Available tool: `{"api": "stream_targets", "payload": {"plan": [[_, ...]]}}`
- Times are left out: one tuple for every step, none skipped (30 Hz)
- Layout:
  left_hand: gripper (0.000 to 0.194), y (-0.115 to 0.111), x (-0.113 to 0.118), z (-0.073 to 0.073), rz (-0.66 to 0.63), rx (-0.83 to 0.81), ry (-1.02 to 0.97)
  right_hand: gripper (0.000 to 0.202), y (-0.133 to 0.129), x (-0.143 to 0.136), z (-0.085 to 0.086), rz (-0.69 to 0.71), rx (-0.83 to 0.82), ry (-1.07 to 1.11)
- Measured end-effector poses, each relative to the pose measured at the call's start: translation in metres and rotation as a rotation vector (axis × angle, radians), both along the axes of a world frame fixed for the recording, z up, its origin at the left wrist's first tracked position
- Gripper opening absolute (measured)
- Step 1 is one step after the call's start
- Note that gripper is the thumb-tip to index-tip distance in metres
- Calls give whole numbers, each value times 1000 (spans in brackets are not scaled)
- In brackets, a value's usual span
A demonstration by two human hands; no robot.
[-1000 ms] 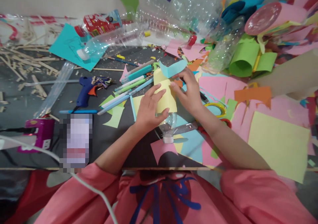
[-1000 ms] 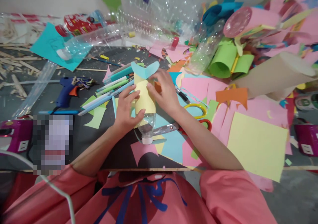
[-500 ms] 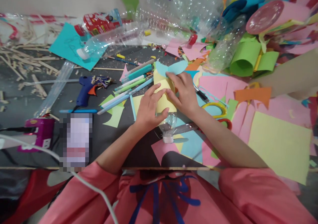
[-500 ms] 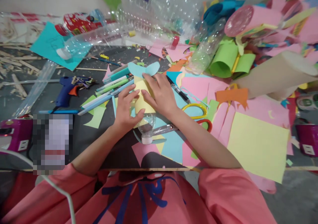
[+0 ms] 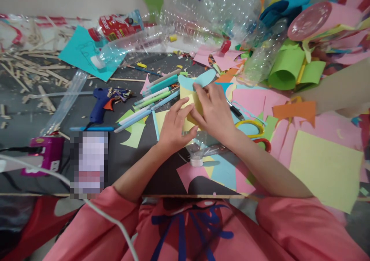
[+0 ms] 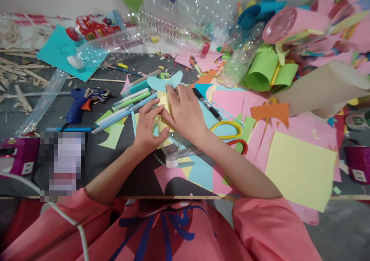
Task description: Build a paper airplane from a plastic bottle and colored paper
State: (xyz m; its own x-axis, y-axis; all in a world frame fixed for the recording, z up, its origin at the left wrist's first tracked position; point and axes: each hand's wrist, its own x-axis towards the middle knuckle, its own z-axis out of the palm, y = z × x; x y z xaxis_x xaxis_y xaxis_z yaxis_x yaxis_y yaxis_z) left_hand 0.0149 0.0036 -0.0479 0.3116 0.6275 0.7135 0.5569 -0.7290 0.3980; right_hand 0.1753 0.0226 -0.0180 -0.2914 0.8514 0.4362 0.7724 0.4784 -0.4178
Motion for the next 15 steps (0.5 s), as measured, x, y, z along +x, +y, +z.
{"api": "stream_targets", "payload": {"plan": [[49, 0, 0, 1, 4, 4, 1, 56, -1, -1, 0, -4, -8, 1], [49, -1, 1, 1, 7, 5, 4, 56, -2, -2, 1, -6, -18, -2], [48, -2, 1, 1, 6, 4, 9, 56, -2, -2, 1, -5, -28, -7], [48, -2, 1, 1, 3, 0, 16, 56, -3, -3, 2, -1, -34, -14], [48, -3, 1, 1, -5, -6, 21, 55, -3, -3, 3, 3, -33, -21], [49, -3, 1, 1, -19, -12, 20, 54, -4, -3, 3, 4, -25, -29], [50, -4, 0, 2, -37, -17, 12, 53, -4, -3, 4, 2, -11, -38], [51, -4, 0, 2, -54, -22, -3, 51, -5, -2, 4, -4, 3, -48], [51, -5, 0, 3, -68, -23, -20, 50, -6, -3, 4, -11, 13, -59], [51, -5, 0, 4, -76, -17, -34, 50, -7, -3, 5, -17, 18, -69], [49, -6, 0, 6, -78, -6, -42, 50, -8, -3, 4, -15, 19, -77], [47, -6, -1, 7, -75, 9, -41, 50, -9, -3, 4, -6, 19, -83], [44, -7, -2, 9, -70, 22, -32, 49, -10, -3, 4, 10, 23, -86], [41, -7, -2, 11, -65, 30, -23, 47, -11, -4, 4, 27, 37, -83], [39, -7, -3, 12, -60, 36, -19, 44, -12, -4, 3, 45, 58, -74]]}}
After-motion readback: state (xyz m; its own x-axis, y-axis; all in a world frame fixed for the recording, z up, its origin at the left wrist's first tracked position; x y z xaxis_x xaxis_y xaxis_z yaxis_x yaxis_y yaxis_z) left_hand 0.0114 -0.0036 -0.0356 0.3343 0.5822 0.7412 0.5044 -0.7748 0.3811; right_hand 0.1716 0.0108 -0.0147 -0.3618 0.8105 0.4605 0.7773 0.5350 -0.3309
